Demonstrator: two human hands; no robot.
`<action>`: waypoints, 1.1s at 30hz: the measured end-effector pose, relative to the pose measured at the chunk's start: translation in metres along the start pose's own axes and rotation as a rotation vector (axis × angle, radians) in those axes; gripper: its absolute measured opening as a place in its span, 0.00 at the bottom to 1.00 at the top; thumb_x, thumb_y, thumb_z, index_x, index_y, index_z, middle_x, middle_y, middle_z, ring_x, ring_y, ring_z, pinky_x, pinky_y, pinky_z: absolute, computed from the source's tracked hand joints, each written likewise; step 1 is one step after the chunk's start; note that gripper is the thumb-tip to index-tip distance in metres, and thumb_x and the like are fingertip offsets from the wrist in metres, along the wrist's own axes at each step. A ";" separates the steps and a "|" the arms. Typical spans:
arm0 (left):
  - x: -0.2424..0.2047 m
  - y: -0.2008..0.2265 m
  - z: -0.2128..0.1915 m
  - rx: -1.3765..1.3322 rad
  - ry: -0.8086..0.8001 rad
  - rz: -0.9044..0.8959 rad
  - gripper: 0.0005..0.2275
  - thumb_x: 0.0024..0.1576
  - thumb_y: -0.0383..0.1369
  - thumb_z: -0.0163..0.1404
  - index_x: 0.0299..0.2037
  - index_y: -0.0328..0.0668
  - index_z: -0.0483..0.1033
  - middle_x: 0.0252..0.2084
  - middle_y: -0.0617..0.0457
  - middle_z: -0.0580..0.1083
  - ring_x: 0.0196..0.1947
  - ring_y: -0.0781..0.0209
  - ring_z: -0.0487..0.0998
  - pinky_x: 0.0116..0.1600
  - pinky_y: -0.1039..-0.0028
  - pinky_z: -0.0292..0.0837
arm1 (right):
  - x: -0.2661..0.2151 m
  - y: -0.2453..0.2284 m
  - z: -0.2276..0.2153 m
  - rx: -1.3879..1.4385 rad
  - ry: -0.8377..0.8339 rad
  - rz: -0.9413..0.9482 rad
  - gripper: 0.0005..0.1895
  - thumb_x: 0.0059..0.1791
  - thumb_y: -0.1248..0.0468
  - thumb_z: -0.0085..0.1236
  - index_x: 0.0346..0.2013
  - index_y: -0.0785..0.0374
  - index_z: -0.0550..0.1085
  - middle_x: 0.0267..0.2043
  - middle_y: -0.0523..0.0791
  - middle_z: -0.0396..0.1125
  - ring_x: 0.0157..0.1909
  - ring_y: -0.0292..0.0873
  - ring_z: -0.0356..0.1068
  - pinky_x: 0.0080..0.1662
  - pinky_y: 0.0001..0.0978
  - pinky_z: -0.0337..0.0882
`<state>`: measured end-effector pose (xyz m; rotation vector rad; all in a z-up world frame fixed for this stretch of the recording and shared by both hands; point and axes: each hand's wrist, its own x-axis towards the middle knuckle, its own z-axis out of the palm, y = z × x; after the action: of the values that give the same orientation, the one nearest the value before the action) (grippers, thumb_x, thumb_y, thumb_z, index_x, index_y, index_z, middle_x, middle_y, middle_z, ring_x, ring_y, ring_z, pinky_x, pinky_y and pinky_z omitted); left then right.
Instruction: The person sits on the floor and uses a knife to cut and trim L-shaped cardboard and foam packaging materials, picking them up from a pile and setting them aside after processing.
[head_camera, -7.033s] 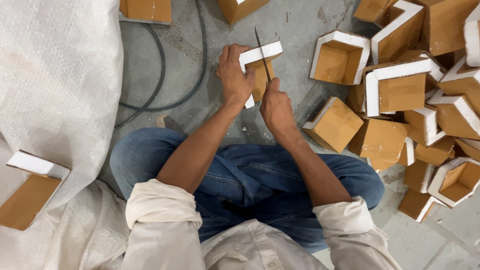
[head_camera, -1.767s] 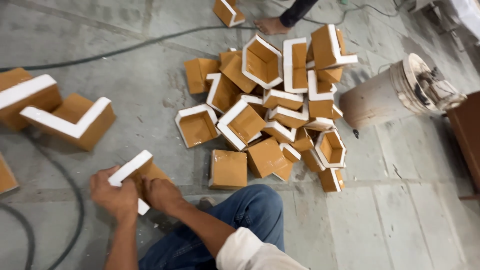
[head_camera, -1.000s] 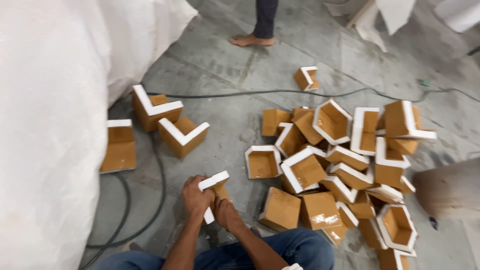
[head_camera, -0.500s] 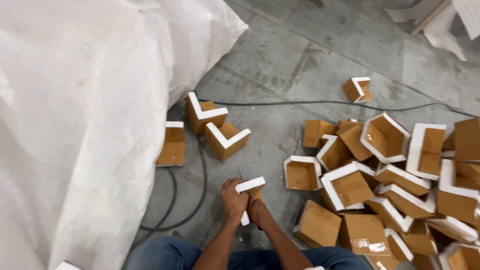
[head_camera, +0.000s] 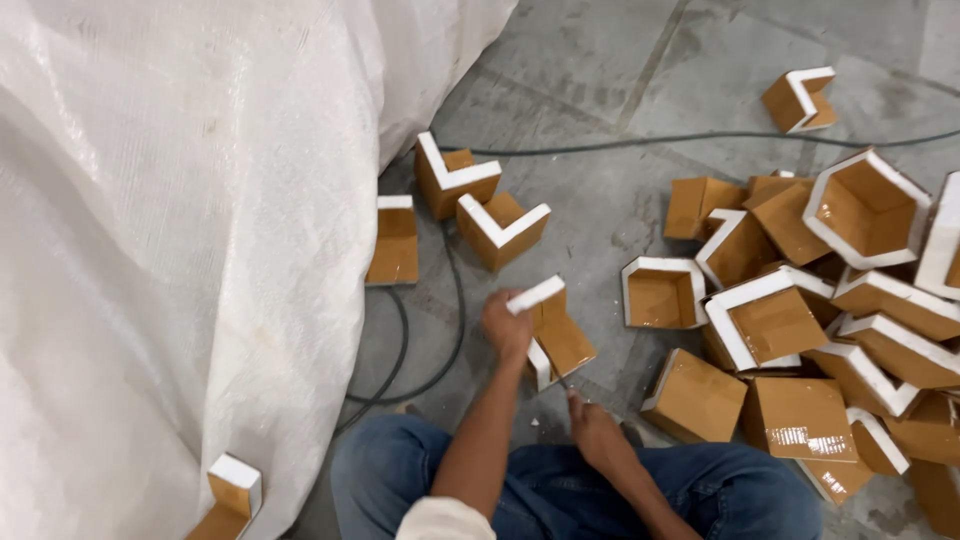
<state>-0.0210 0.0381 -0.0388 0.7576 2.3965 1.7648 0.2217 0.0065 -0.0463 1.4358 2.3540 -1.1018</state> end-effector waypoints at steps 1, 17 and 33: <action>0.008 0.007 -0.012 0.008 0.003 -0.009 0.09 0.43 0.21 0.55 0.34 0.34 0.82 0.34 0.40 0.78 0.36 0.41 0.79 0.43 0.58 0.74 | -0.019 -0.017 -0.019 -0.002 -0.012 0.000 0.34 0.57 0.43 0.31 0.40 0.70 0.76 0.34 0.65 0.68 0.42 0.71 0.68 0.47 0.59 0.67; 0.053 0.035 -0.051 -0.054 -0.082 -0.485 0.23 0.46 0.31 0.60 0.54 0.39 0.76 0.52 0.42 0.75 0.51 0.47 0.77 0.56 0.60 0.72 | -0.069 -0.088 -0.093 0.571 0.080 0.120 0.37 0.56 0.38 0.32 0.24 0.68 0.70 0.15 0.46 0.58 0.18 0.41 0.59 0.26 0.36 0.61; -0.006 0.091 -0.108 0.680 -0.637 0.456 0.14 0.49 0.28 0.58 0.46 0.39 0.80 0.64 0.48 0.66 0.70 0.42 0.56 0.69 0.43 0.49 | -0.065 -0.099 -0.087 0.514 0.184 0.031 0.36 0.59 0.42 0.31 0.28 0.69 0.72 0.18 0.48 0.62 0.24 0.44 0.64 0.32 0.39 0.64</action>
<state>-0.0207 -0.0393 0.0794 1.7231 2.4158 0.5381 0.1931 -0.0064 0.0971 1.7915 2.2495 -1.7238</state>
